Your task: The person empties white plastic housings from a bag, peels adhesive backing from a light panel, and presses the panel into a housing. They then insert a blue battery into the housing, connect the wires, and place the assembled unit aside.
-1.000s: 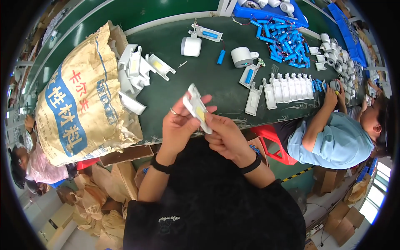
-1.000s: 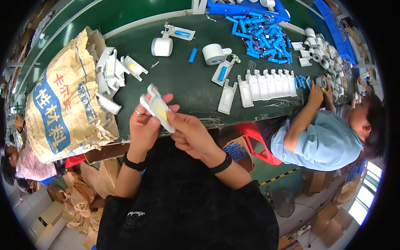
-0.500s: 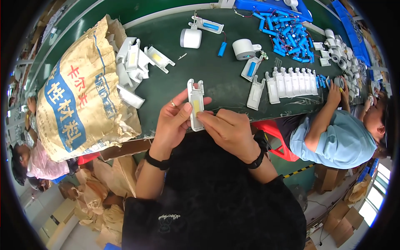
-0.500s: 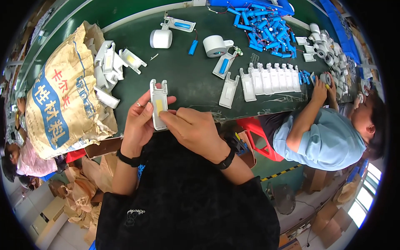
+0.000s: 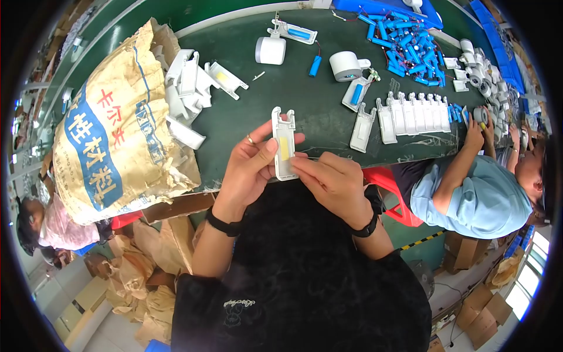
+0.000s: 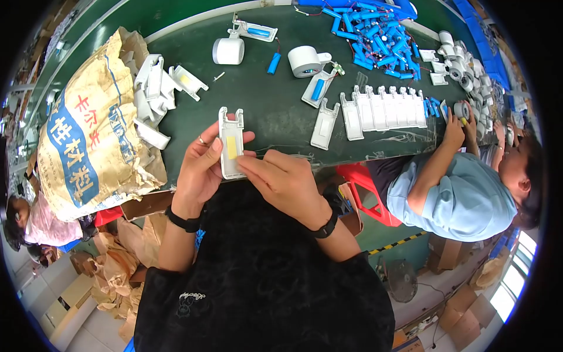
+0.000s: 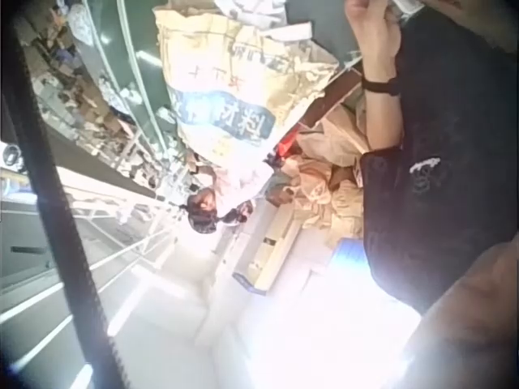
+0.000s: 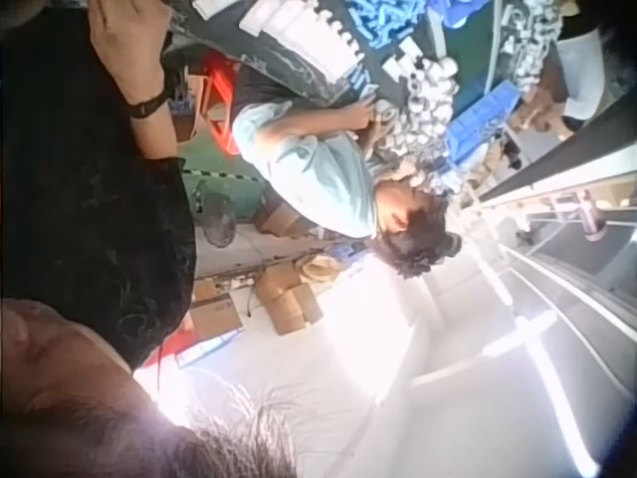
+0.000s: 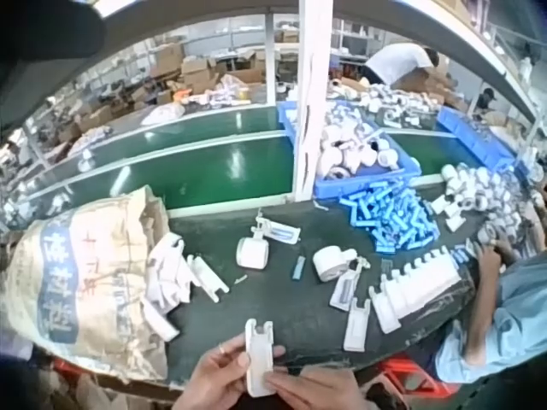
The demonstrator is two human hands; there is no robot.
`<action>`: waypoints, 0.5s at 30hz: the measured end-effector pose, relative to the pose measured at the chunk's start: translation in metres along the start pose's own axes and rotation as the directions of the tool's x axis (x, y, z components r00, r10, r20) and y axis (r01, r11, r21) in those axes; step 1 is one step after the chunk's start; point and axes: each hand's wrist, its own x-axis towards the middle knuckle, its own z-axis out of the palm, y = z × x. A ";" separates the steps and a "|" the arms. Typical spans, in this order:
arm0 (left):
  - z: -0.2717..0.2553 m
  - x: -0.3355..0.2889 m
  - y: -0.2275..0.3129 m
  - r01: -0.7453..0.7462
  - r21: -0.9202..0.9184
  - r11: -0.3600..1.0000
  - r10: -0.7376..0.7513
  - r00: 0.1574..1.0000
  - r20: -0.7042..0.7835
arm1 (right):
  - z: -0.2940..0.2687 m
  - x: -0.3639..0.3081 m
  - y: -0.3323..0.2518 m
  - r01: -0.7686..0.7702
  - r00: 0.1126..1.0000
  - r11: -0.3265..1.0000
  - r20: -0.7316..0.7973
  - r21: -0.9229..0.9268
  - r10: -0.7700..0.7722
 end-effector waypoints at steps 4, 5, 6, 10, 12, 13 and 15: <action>0.002 0.003 -0.005 0.032 0.060 0.998 -0.031 0.999 -0.018 | -0.001 0.001 -0.003 0.035 0.999 0.999 -0.016 -0.002 -0.035; 0.004 0.003 -0.005 0.035 0.061 0.998 -0.034 0.999 -0.015 | -0.002 0.001 -0.004 0.032 0.999 0.999 -0.018 -0.003 -0.032; 0.005 0.003 -0.005 0.039 0.062 0.997 -0.038 0.999 -0.014 | -0.003 0.002 -0.005 0.059 0.998 0.998 -0.015 -0.036 -0.059; -0.001 0.004 -0.008 0.046 0.070 0.996 -0.044 0.999 -0.024 | -0.001 0.002 0.000 0.100 0.995 0.993 0.004 -0.060 -0.100; 0.000 0.001 -0.006 0.044 0.099 0.994 -0.041 0.999 -0.032 | -0.002 0.003 -0.005 0.117 0.993 0.989 0.013 -0.094 -0.116; -0.001 0.002 -0.006 0.044 0.100 0.994 -0.040 0.998 -0.038 | -0.001 0.004 -0.004 0.125 0.992 0.985 0.020 -0.116 -0.124; -0.001 0.003 -0.005 0.038 0.095 0.995 -0.035 0.999 -0.035 | -0.003 0.005 -0.003 0.115 0.993 0.990 0.020 -0.078 -0.114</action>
